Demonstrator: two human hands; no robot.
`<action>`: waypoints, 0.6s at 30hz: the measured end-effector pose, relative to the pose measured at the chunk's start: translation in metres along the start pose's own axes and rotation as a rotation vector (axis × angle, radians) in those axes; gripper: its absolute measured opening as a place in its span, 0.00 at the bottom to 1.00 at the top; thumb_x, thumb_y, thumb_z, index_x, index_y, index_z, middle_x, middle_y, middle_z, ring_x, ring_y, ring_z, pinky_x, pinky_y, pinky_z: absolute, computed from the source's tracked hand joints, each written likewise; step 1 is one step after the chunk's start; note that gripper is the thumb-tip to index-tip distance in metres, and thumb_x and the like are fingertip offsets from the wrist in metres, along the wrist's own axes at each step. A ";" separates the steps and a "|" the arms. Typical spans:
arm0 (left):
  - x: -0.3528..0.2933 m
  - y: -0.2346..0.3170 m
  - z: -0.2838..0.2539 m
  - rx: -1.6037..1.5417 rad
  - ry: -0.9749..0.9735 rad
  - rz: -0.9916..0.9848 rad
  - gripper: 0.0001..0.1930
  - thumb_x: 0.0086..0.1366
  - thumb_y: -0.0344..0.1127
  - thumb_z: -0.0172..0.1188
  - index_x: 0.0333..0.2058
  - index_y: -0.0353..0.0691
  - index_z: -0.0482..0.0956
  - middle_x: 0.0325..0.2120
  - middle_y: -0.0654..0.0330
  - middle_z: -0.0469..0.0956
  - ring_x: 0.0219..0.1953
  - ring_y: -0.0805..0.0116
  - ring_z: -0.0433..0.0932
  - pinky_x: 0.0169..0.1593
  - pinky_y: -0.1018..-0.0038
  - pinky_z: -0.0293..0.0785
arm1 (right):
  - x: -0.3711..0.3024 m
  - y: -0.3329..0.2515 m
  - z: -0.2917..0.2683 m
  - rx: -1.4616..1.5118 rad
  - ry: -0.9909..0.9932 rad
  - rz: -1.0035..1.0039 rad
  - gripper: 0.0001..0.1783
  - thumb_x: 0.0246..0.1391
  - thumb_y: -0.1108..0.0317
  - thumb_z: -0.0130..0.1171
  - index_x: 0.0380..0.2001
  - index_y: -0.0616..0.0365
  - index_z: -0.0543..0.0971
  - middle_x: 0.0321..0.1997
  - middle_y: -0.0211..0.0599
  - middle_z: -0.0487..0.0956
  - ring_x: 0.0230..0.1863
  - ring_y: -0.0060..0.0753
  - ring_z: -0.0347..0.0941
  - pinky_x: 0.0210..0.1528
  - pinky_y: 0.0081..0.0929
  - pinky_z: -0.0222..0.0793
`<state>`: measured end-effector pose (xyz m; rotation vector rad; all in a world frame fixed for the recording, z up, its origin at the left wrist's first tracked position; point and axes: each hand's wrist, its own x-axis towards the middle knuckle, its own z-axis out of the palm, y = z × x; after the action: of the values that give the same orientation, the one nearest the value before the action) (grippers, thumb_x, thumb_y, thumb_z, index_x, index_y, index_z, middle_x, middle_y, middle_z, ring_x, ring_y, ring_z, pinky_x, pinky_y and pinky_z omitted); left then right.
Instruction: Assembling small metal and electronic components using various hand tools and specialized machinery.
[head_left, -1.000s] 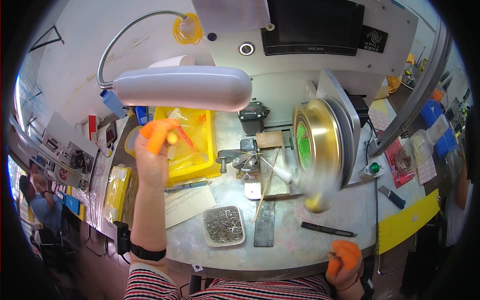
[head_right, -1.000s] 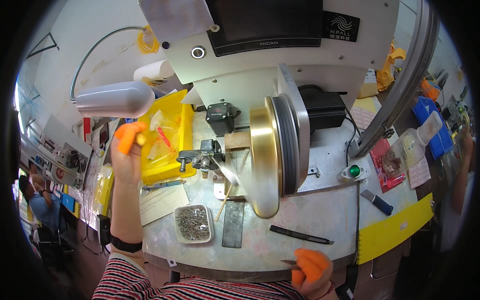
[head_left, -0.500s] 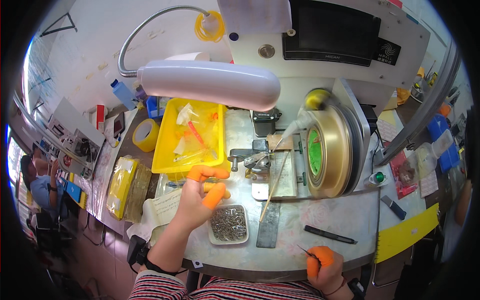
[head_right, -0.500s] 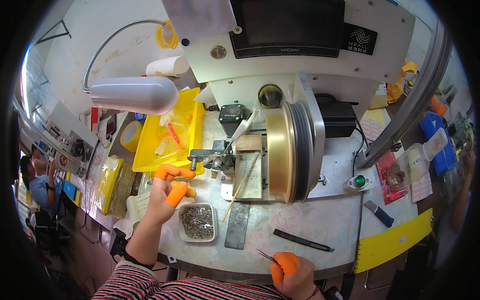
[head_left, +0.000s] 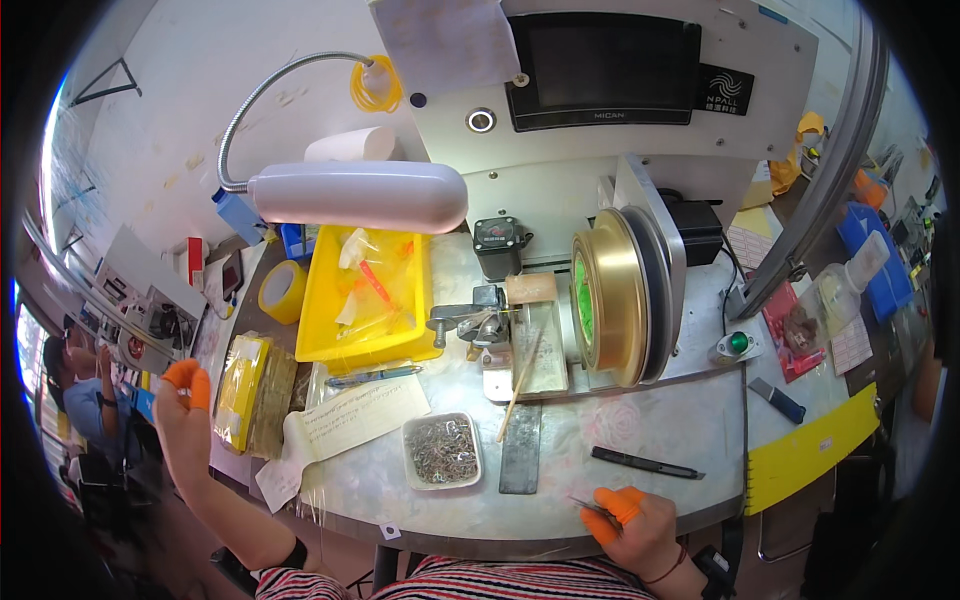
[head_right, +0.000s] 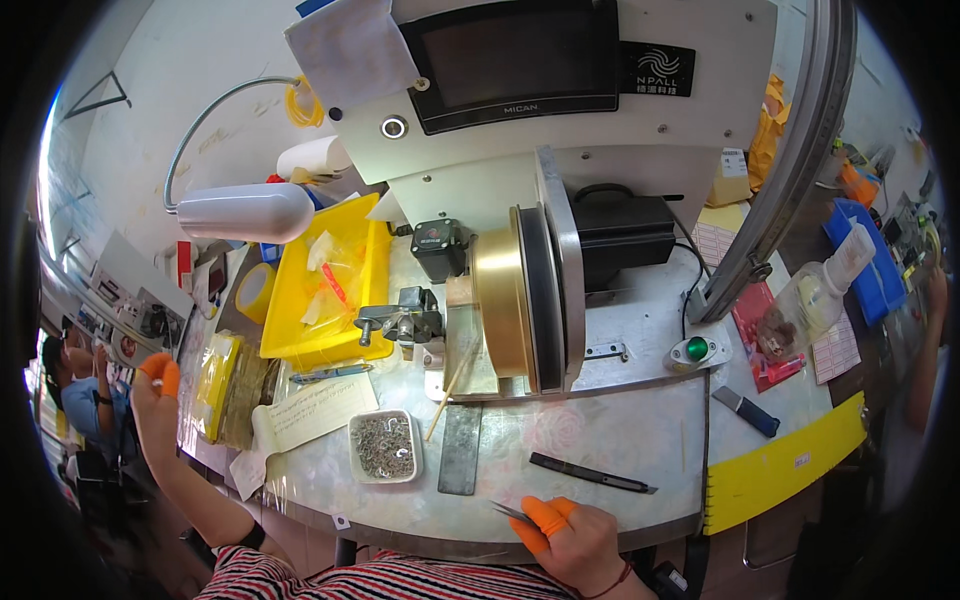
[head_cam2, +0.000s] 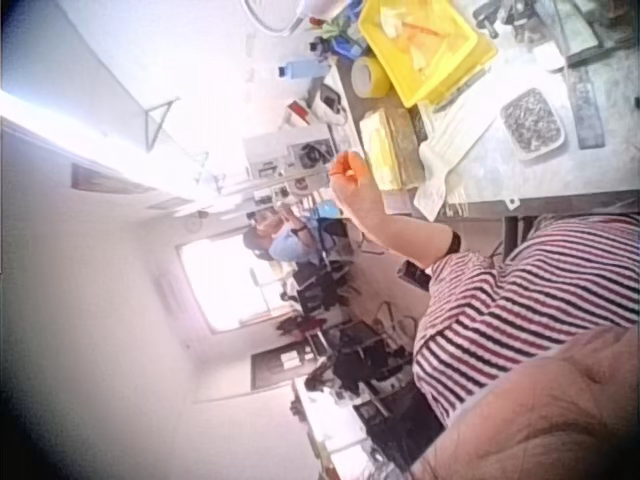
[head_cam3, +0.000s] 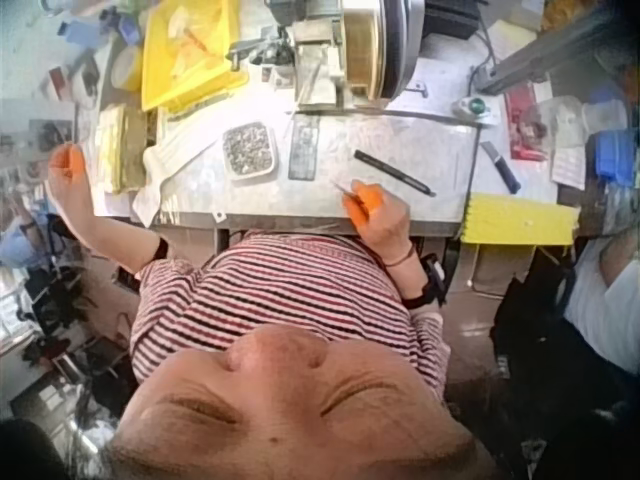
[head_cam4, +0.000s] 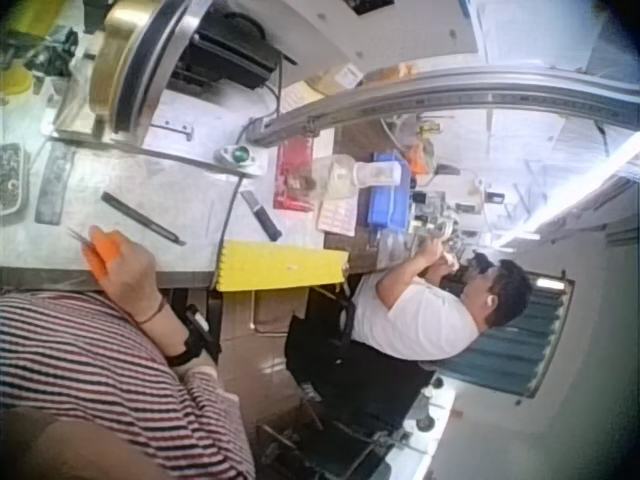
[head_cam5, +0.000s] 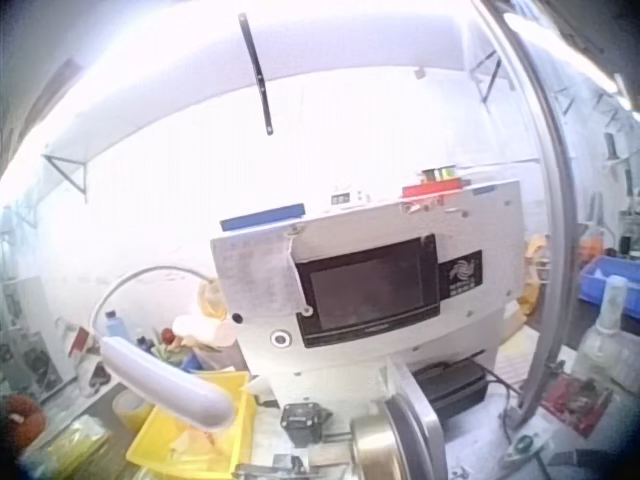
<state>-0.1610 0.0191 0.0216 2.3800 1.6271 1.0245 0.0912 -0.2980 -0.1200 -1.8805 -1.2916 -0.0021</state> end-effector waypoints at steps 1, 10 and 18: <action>0.004 0.007 -0.002 -0.147 0.158 -0.071 0.10 0.55 0.28 0.55 0.37 0.35 0.73 0.29 0.61 0.73 0.25 0.78 0.69 0.28 0.84 0.63 | 0.001 -0.001 0.003 -0.013 -0.005 0.001 0.14 0.35 0.67 0.64 0.28 0.58 0.74 0.17 0.35 0.72 0.14 0.35 0.66 0.15 0.24 0.61; -0.007 0.149 0.087 -0.252 -0.229 0.787 0.16 0.47 0.27 0.60 0.38 0.35 0.73 0.37 0.53 0.72 0.40 0.57 0.69 0.44 0.68 0.65 | 0.001 0.004 0.004 -0.056 -0.010 0.048 0.13 0.36 0.66 0.63 0.28 0.58 0.76 0.18 0.35 0.72 0.14 0.35 0.66 0.16 0.24 0.63; -0.016 0.161 0.111 -0.317 -0.316 0.909 0.08 0.47 0.24 0.59 0.30 0.35 0.75 0.32 0.56 0.71 0.39 0.60 0.70 0.41 0.72 0.66 | 0.005 0.002 0.003 -0.016 -0.020 0.052 0.13 0.36 0.67 0.63 0.28 0.58 0.75 0.19 0.37 0.73 0.15 0.37 0.68 0.17 0.25 0.64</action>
<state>0.0267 -0.0318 -0.0038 2.8431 0.2069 0.8140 0.0935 -0.2927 -0.1210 -1.9316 -1.2587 0.0343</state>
